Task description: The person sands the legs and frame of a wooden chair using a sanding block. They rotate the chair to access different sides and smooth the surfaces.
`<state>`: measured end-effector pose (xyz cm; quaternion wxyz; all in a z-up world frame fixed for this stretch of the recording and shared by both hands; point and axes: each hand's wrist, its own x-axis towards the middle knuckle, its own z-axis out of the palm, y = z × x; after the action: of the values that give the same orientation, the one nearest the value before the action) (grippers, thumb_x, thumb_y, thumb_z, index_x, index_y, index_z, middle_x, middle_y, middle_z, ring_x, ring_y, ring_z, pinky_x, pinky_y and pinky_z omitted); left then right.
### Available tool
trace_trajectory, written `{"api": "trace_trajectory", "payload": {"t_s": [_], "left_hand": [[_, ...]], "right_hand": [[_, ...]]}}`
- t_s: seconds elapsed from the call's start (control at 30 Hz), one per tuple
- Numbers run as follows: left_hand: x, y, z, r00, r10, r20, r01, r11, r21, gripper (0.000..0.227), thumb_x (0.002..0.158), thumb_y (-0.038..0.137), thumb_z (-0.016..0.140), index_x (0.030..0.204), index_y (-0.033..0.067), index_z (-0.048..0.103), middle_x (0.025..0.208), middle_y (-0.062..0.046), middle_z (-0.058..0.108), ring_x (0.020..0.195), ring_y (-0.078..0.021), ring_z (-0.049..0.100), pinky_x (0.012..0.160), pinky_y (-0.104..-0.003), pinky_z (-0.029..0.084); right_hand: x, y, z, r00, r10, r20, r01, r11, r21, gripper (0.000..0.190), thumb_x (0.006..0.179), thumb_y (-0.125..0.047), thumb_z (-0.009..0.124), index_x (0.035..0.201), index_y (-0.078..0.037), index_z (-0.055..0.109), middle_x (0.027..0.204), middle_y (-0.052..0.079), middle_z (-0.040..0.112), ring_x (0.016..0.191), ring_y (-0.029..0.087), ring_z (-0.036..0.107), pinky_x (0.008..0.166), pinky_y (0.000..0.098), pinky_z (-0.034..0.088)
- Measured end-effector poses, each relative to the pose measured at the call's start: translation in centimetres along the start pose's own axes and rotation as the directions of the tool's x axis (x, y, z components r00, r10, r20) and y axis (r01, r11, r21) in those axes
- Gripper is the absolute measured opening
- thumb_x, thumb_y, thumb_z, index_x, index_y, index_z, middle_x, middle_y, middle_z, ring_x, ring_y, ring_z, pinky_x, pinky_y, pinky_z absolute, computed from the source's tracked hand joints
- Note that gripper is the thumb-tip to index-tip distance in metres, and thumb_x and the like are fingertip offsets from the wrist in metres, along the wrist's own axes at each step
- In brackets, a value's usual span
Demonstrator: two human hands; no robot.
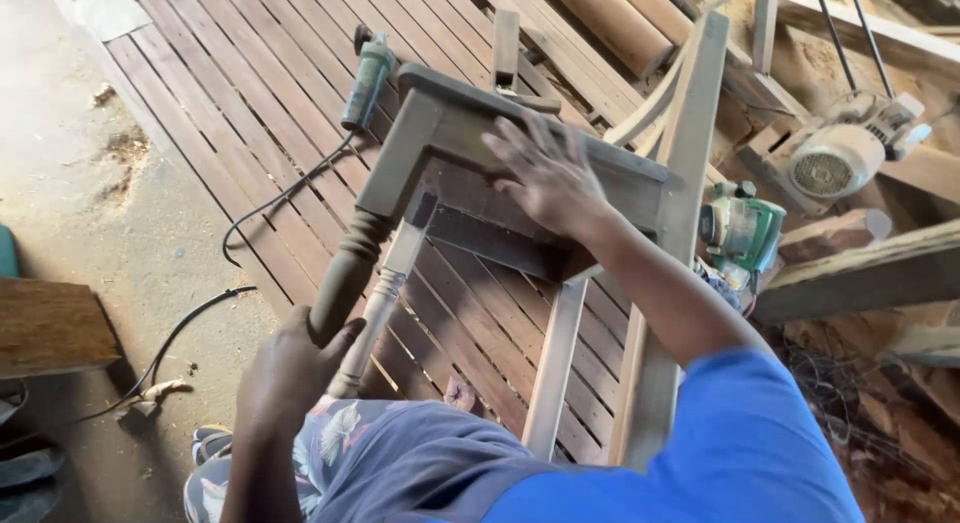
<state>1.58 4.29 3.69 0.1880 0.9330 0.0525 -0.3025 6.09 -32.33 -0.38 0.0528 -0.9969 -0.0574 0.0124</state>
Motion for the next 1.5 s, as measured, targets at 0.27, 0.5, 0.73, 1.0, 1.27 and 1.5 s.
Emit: {"api": "trace_trajectory", "payload": {"t_s": [0.27, 0.5, 0.73, 1.0, 1.27, 1.5], "left_hand": [[-1.3, 0.6, -0.2, 1.000, 0.003, -0.007, -0.003, 1.000, -0.001, 0.056, 0.096, 0.061, 0.054, 0.120, 0.0115, 0.061, 0.109, -0.021, 0.075, 0.097, -0.0452, 0.071, 0.076, -0.056, 0.051], [-0.4, 0.5, -0.2, 1.000, -0.016, 0.017, 0.016, 1.000, -0.012, 0.057, 0.092, 0.064, 0.055, 0.118, 0.0135, 0.064, 0.109, -0.024, 0.074, 0.103, -0.0476, 0.067, 0.082, -0.055, 0.049], [-0.9, 0.1, 0.1, 0.999, 0.026, -0.020, -0.027, 1.000, -0.009, 0.056, 0.096, 0.061, 0.055, 0.122, 0.0118, 0.064, 0.109, -0.025, 0.074, 0.099, -0.0488, 0.069, 0.076, -0.058, 0.049], [-0.3, -0.7, -0.1, 1.000, 0.020, -0.009, -0.020, 0.997, -0.079, 0.064, 0.092, 0.068, 0.057, 0.121, 0.0106, 0.064, 0.106, -0.028, 0.073, 0.106, -0.0497, 0.068, 0.086, -0.060, 0.051], [-0.1, -0.6, -0.1, 0.999, 0.046, 0.020, -0.045, 0.998, -0.045, 0.062, 0.092, 0.067, 0.054, 0.120, 0.0128, 0.062, 0.112, -0.025, 0.072, 0.103, -0.0481, 0.067, 0.081, -0.057, 0.050], [-0.6, -1.2, 0.3, 0.996, 0.085, -0.016, -0.086, 0.996, -0.033, 0.060, 0.096, 0.065, 0.052, 0.118, 0.0101, 0.062, 0.108, -0.025, 0.072, 0.099, -0.0487, 0.067, 0.076, -0.058, 0.049]], "right_hand": [[-2.4, -1.8, -1.7, 0.993, -0.048, 0.105, 0.059, 0.993, -0.105, 0.068, 0.110, -0.033, 0.040, 0.163, -0.025, -0.001, 0.172, -0.004, -0.003, 0.158, 0.021, -0.004, 0.127, 0.0549, -0.007], [-5.6, 1.7, -1.5, 0.968, 0.142, 0.205, -0.139, 0.990, -0.030, 0.076, 0.103, -0.048, 0.041, 0.163, -0.028, -0.001, 0.172, -0.002, -0.005, 0.156, 0.025, -0.012, 0.121, 0.0611, -0.014], [3.5, -2.8, 0.8, 0.995, -0.035, 0.091, 0.045, 0.993, -0.111, 0.066, 0.114, -0.048, 0.030, 0.164, -0.023, -0.003, 0.174, -0.003, -0.005, 0.157, 0.022, -0.013, 0.123, 0.0599, -0.015], [-6.4, 3.3, 0.0, 0.997, 0.054, 0.053, -0.054, 0.998, -0.010, 0.068, 0.101, -0.024, 0.047, 0.163, -0.028, 0.019, 0.172, -0.001, 0.013, 0.157, 0.029, 0.007, 0.123, 0.0613, -0.002], [1.2, -1.8, -0.7, 0.999, 0.034, -0.031, -0.034, 0.999, 0.000, 0.062, 0.107, -0.057, 0.019, 0.162, -0.029, 0.020, 0.172, 0.002, 0.013, 0.156, 0.029, 0.003, 0.121, 0.0677, -0.002], [-0.1, -2.5, -1.2, 0.996, 0.013, 0.093, -0.015, 1.000, 0.012, 0.063, 0.111, -0.036, 0.042, 0.164, -0.027, 0.008, 0.172, -0.003, 0.000, 0.157, 0.021, -0.006, 0.124, 0.0603, -0.011]]}}
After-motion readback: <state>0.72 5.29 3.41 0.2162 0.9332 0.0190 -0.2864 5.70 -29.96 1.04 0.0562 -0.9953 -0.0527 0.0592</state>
